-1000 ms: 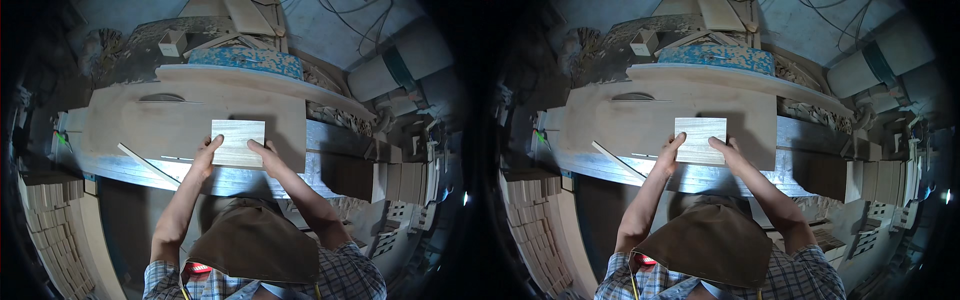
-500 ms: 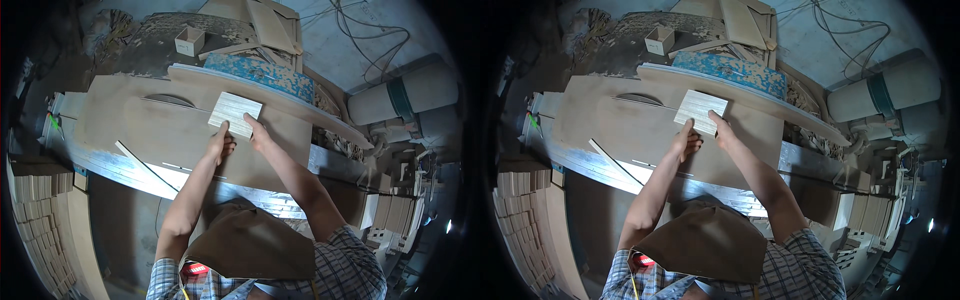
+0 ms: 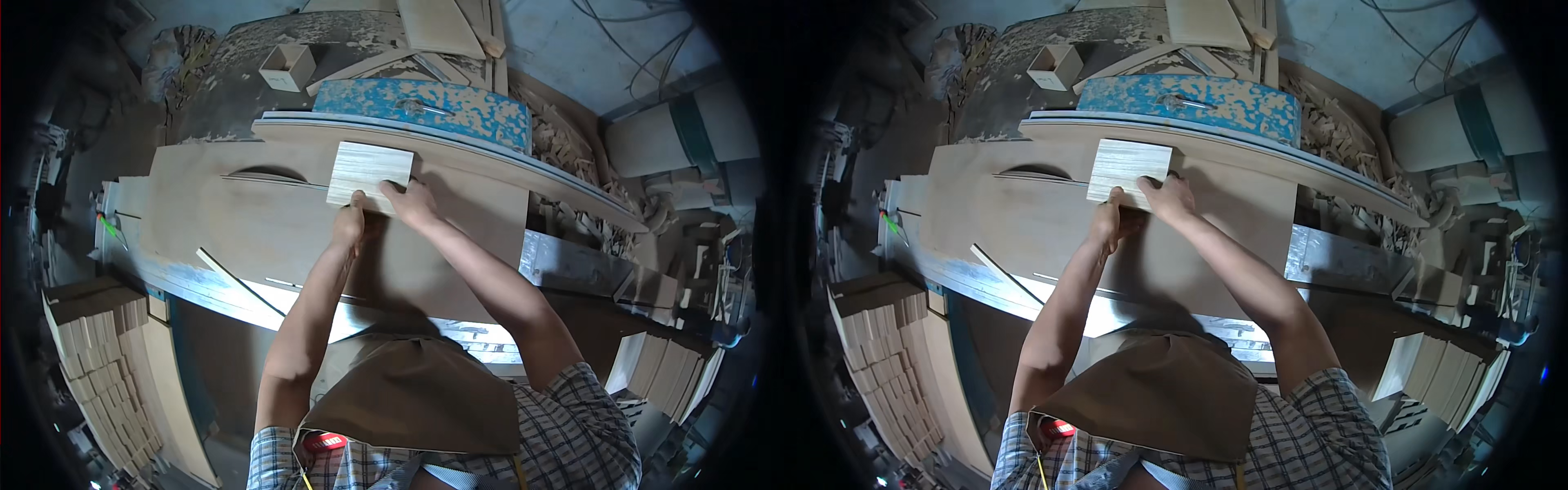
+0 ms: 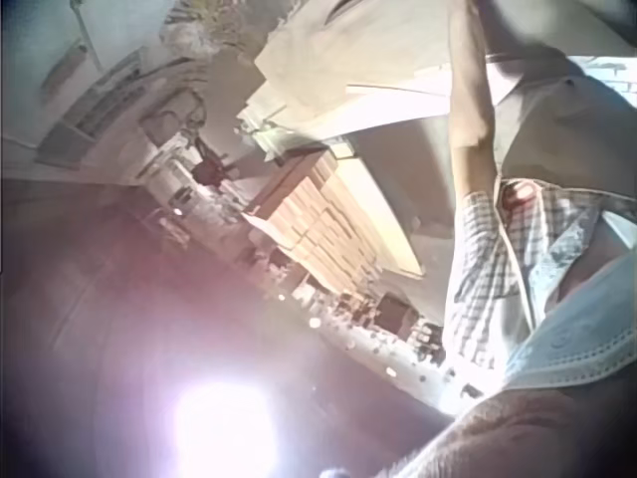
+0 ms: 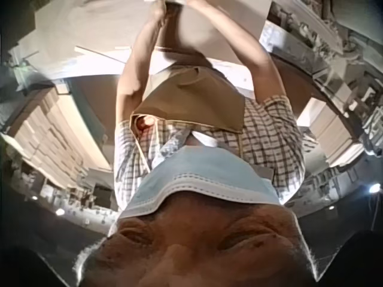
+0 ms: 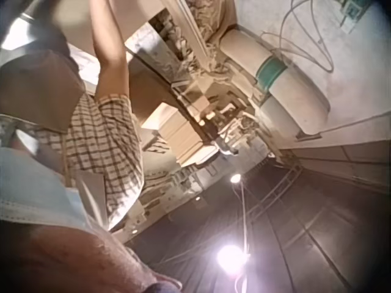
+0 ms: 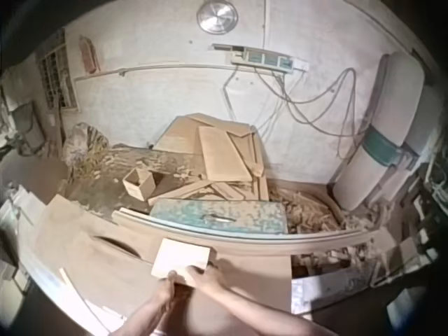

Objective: The person repeatedly places stacks of wooden blocks onto a table saw, feeds them past the saw blade by hand and with a push stick to cut them, and stacks the cut wooden pieces onto an adjacent table.

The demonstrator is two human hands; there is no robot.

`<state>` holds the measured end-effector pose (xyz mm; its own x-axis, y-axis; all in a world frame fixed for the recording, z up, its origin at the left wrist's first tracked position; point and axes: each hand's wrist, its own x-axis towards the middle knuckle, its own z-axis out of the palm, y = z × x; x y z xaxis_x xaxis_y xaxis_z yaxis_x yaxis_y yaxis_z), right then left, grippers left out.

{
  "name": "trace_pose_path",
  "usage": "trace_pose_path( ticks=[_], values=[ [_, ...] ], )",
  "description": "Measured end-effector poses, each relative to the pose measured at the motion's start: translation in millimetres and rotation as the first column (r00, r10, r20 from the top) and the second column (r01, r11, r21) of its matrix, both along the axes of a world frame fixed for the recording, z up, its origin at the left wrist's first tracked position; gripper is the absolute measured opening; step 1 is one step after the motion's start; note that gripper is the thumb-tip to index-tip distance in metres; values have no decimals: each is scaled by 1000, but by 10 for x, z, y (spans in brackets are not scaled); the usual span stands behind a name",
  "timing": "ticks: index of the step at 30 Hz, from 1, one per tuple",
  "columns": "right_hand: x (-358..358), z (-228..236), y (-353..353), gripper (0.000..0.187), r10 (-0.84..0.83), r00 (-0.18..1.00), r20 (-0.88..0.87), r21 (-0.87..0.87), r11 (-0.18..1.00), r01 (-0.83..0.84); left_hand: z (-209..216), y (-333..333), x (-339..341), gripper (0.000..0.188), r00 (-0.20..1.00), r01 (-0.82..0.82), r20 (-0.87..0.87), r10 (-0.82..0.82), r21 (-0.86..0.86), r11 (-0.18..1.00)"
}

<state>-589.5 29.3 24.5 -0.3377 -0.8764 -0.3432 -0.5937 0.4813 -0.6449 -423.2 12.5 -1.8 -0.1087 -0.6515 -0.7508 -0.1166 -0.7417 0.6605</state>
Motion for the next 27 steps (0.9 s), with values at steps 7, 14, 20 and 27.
trace_pose_path(
  ticks=[7, 14, 20, 27],
  values=[
    [-87, 102, -148, 73, -4, 1000, 18, -34, 999, 5, 135, -70, -226, 59, 990, -128, -55, 128, 6, 992],
    [-126, -14, -71, 72, -24, 997, 71, -76, 997, 29, 194, -166, -165, 58, 998, 26, -63, -23, 56, 998],
    [-84, 133, 37, 66, -65, 994, 84, -119, 990, 74, 243, -125, -118, 57, 998, -29, -54, 34, 84, 996],
    [-38, 157, 95, 62, -40, 981, 191, -162, 984, 71, 233, -175, -62, 52, 990, -139, 44, 137, 43, 989]
  ],
)
